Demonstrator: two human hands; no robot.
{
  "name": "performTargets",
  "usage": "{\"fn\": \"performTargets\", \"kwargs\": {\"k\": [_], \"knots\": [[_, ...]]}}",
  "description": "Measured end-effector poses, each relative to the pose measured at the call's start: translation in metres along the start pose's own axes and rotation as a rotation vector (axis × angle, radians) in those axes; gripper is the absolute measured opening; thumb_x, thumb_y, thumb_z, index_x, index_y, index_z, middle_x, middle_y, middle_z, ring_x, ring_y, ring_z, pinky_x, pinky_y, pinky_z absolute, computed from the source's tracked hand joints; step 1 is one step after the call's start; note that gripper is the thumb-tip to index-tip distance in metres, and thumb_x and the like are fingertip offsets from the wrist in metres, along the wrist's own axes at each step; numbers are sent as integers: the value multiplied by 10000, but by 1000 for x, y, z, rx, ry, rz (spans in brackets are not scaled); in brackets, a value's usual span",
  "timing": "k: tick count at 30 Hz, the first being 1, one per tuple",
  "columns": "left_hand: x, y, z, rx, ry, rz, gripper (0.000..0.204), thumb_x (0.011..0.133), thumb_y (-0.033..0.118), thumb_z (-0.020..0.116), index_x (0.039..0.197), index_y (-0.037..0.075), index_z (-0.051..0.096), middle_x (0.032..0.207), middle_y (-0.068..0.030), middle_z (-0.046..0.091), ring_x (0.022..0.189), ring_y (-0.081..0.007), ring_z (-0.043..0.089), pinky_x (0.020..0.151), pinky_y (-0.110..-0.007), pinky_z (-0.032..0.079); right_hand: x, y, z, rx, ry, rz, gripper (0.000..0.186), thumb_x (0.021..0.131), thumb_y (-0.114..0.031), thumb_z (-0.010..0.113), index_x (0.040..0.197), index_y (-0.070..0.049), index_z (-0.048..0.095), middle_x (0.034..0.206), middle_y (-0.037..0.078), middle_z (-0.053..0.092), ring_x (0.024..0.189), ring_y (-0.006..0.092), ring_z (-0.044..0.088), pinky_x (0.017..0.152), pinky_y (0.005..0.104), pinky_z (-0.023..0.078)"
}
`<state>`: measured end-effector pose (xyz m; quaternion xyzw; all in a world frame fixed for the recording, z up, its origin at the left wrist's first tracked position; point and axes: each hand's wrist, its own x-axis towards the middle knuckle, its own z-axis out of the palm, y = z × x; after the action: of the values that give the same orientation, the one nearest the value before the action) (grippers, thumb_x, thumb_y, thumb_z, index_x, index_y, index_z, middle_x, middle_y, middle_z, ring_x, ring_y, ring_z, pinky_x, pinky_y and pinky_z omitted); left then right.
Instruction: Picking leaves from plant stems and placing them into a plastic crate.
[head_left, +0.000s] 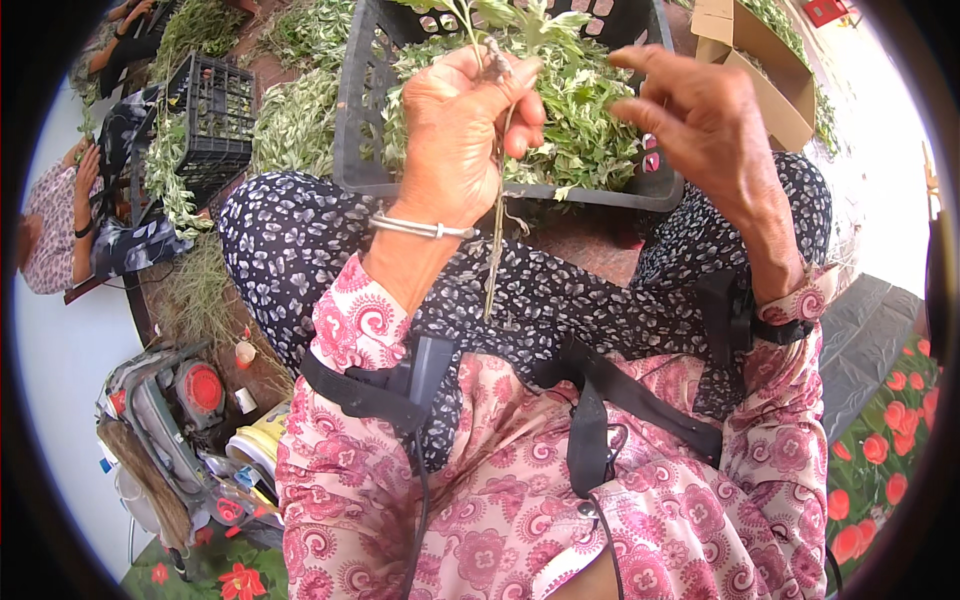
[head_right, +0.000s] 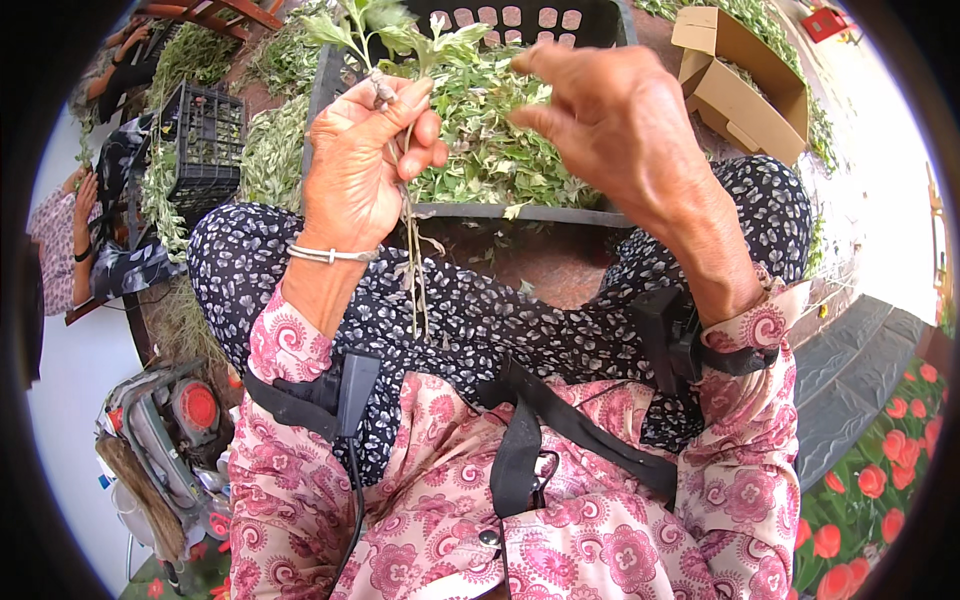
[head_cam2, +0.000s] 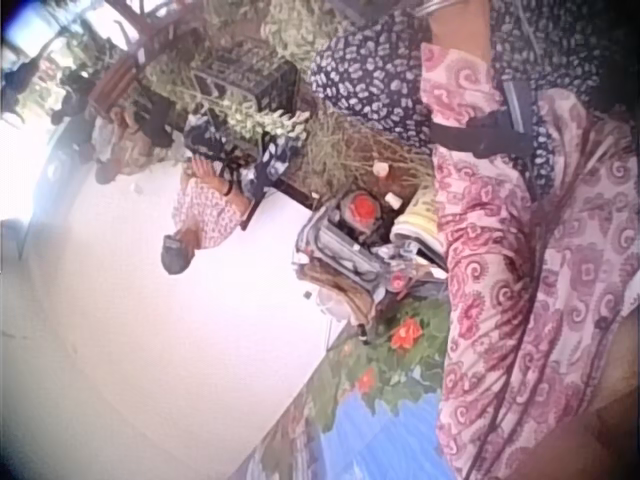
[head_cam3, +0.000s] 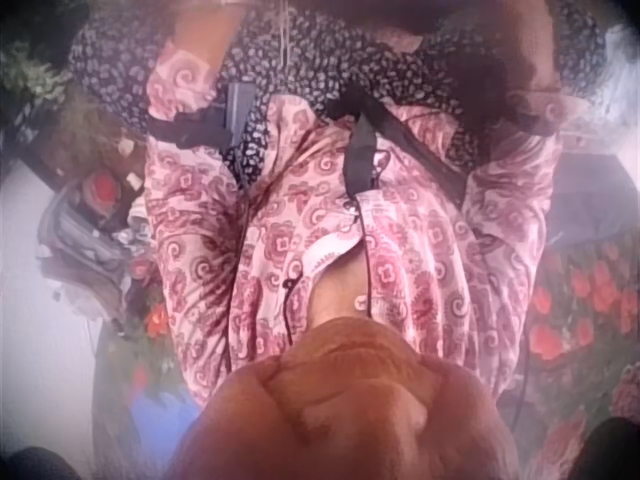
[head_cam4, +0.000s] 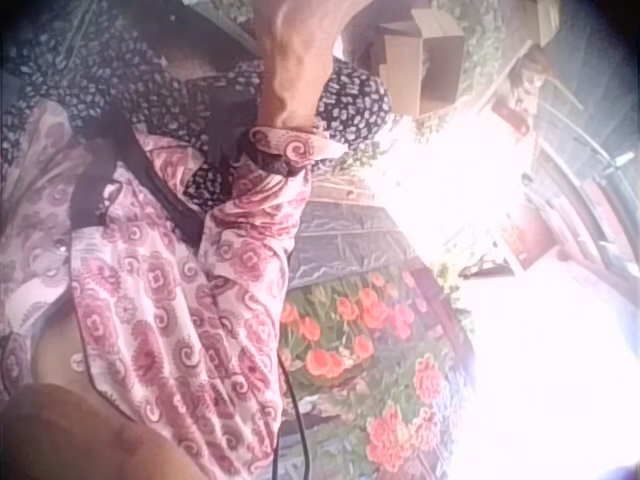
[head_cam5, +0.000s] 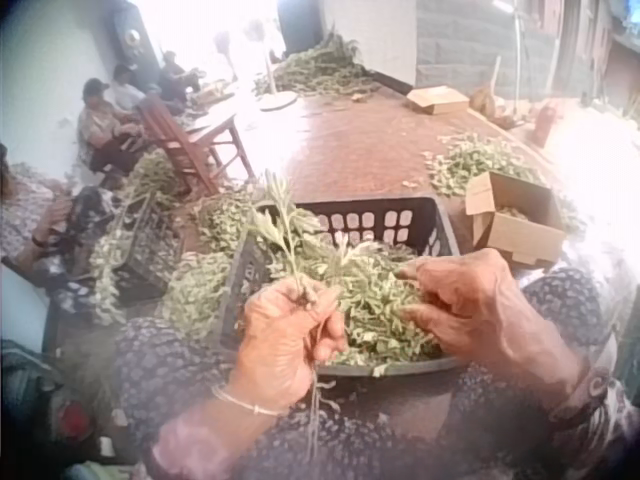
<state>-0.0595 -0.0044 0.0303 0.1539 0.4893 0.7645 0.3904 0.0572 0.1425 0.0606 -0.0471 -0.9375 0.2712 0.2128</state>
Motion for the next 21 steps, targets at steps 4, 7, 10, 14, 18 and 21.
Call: {"fn": "performTargets", "kwargs": {"k": [4,7,10,14,18,21], "knots": [[0,0,6,-50,-14,13,103,753,43,600,699,12,518,552,-55,536,379,-80,448,356,-163,340,6,-15,-3,154,31,206,145,706,-73,623,817,12,583,659,124,597,556,201,590,486,259,446],[-2,0,5,-24,-73,-42,62,786,58,574,798,17,529,595,-65,526,392,-78,404,478,-237,414,12,-28,-1,395,125,314,180,764,-108,613,888,19,579,651,7,568,517,31,494,448,156,395],[-4,1,7,2,-86,-34,61,786,58,575,797,20,529,596,-63,526,394,-76,408,474,-232,409,21,-41,-13,556,45,507,186,773,-130,609,860,24,552,629,41,551,493,55,500,417,186,411],[-5,1,9,11,-108,-38,60,784,52,575,795,16,528,596,-63,526,392,-78,413,464,-222,405,23,-30,-5,733,-39,548,253,756,-163,639,904,25,557,690,50,586,501,47,512,416,159,415],[-6,-2,13,-25,-102,-20,73,755,34,600,766,11,531,571,-58,531,386,-76,436,396,-181,360,23,-30,-3,721,-59,579,181,771,-146,621,839,13,567,640,39,584,474,45,501,397,156,404],[-7,-2,13,18,-108,-15,77,767,39,593,793,8,528,586,-62,527,376,-81,412,443,-211,395,17,-20,4,775,-33,453,147,788,-132,597,797,12,565,603,25,572,457,42,490,390,159,399]]}}
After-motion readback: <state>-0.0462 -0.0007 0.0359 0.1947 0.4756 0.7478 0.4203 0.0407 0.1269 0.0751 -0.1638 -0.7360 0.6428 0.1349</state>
